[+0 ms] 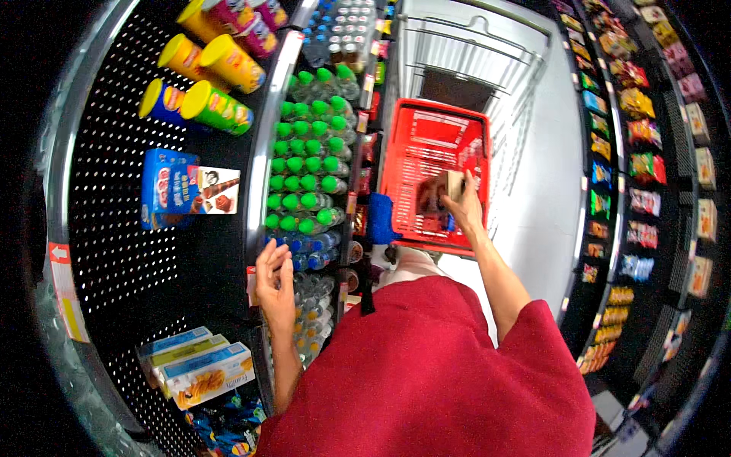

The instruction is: The person moves a red shopping basket into a metal cart, then wipes a shelf with a blue cloth. They pick up snack packages from the shelf and place them into the basket, then return them to the shelf. The person repeats this process with multiple snack items and boxes, occasionally wiping the shelf between actions.

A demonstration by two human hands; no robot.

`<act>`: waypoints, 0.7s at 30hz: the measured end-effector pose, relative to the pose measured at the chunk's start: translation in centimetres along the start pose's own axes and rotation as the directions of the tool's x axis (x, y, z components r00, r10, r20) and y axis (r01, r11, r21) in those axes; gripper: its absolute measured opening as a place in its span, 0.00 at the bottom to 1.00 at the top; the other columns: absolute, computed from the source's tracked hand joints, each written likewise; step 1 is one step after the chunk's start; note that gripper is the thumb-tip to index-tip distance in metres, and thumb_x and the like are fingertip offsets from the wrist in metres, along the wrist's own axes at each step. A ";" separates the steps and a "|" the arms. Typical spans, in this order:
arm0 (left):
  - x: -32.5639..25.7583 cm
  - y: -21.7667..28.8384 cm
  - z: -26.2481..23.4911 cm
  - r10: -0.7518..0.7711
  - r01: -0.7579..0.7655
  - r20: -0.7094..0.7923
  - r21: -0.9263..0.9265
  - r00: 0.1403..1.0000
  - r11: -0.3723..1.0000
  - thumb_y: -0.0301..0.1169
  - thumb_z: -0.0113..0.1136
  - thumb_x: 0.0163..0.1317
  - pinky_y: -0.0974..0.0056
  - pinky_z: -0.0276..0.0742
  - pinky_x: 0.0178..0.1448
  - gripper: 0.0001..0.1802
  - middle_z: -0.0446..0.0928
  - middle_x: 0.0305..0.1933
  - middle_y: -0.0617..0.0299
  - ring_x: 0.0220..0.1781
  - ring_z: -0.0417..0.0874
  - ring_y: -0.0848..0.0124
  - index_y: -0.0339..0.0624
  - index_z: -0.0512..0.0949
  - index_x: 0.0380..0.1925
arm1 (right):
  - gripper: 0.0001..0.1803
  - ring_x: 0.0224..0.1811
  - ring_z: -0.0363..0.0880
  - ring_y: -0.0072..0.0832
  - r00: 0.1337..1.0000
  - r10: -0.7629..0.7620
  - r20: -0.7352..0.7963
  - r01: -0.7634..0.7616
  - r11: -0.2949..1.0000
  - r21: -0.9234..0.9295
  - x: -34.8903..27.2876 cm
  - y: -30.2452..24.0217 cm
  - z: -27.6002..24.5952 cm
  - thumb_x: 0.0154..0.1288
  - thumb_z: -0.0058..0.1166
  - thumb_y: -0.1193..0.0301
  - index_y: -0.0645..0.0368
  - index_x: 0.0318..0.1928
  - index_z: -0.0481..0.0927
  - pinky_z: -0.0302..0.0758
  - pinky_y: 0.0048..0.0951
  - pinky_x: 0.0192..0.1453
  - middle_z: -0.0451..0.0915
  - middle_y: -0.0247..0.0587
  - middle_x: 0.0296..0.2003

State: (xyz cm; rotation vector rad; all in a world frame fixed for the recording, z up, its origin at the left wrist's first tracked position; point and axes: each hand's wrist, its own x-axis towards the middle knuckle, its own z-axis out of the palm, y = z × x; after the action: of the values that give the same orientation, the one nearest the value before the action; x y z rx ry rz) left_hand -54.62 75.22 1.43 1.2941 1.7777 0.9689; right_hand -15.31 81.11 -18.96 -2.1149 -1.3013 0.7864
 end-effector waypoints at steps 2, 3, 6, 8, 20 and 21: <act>-0.5 -1.3 -0.5 -0.044 0.044 -0.048 -0.003 0.998 0.999 0.26 0.58 0.73 0.66 0.78 0.55 0.22 0.82 0.56 0.54 0.54 0.83 0.70 0.39 0.73 0.66 | 0.54 0.64 0.78 0.50 0.987 0.105 0.117 -0.111 0.993 0.043 0.5 1.6 2.4 0.57 0.70 0.64 0.53 0.79 0.50 0.74 0.41 0.66 0.75 0.61 0.63; -0.7 -1.5 -0.4 -0.046 0.045 -0.061 -0.011 0.997 0.999 0.27 0.58 0.74 0.67 0.78 0.55 0.20 0.83 0.53 0.57 0.52 0.83 0.73 0.39 0.74 0.64 | 0.55 0.63 0.79 0.51 0.982 0.116 0.149 -0.128 0.989 0.074 0.9 3.0 3.9 0.57 0.71 0.64 0.51 0.79 0.50 0.75 0.42 0.65 0.76 0.61 0.63; -1.1 -0.7 -0.1 -0.075 0.075 -0.061 0.002 0.995 0.997 0.26 0.60 0.72 0.67 0.78 0.55 0.20 0.84 0.52 0.58 0.50 0.84 0.73 0.38 0.75 0.63 | 0.55 0.59 0.81 0.52 0.984 0.094 0.150 -0.111 0.988 0.106 1.2 8.4 9.0 0.57 0.72 0.65 0.47 0.79 0.50 0.77 0.42 0.61 0.79 0.62 0.60; -1.2 -0.7 -0.2 -0.029 0.032 -0.045 0.059 0.999 0.998 0.25 0.59 0.71 0.64 0.80 0.51 0.21 0.84 0.52 0.53 0.50 0.85 0.67 0.38 0.75 0.62 | 0.55 0.58 0.82 0.52 0.990 0.053 0.128 -0.063 0.995 0.079 1.4 11.1 11.2 0.57 0.73 0.65 0.49 0.79 0.50 0.78 0.42 0.61 0.79 0.63 0.59; -2.0 -1.9 -0.2 -0.030 0.047 -0.116 0.147 0.993 0.988 0.23 0.61 0.68 0.62 0.82 0.47 0.20 0.85 0.47 0.55 0.47 0.87 0.66 0.40 0.76 0.61 | 0.54 0.54 0.79 0.65 0.935 0.319 0.153 -0.294 0.942 -0.164 0.8 12.0 14.7 0.53 0.75 0.54 0.52 0.74 0.54 0.77 0.52 0.59 0.74 0.72 0.57; -2.0 -1.9 -0.1 -0.026 0.044 -0.118 0.156 0.993 0.987 0.23 0.61 0.69 0.62 0.82 0.47 0.20 0.85 0.47 0.55 0.47 0.87 0.66 0.40 0.76 0.61 | 0.58 0.57 0.82 0.55 0.908 0.388 0.156 -0.337 0.899 -0.279 1.0 10.3 13.5 0.51 0.76 0.55 0.58 0.76 0.54 0.79 0.44 0.62 0.79 0.65 0.58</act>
State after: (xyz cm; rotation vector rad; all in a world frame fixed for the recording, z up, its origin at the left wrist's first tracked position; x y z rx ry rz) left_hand -55.02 72.83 0.09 1.3220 1.9943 0.9148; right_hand -18.36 79.73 -35.61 -2.5835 -1.1657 1.0746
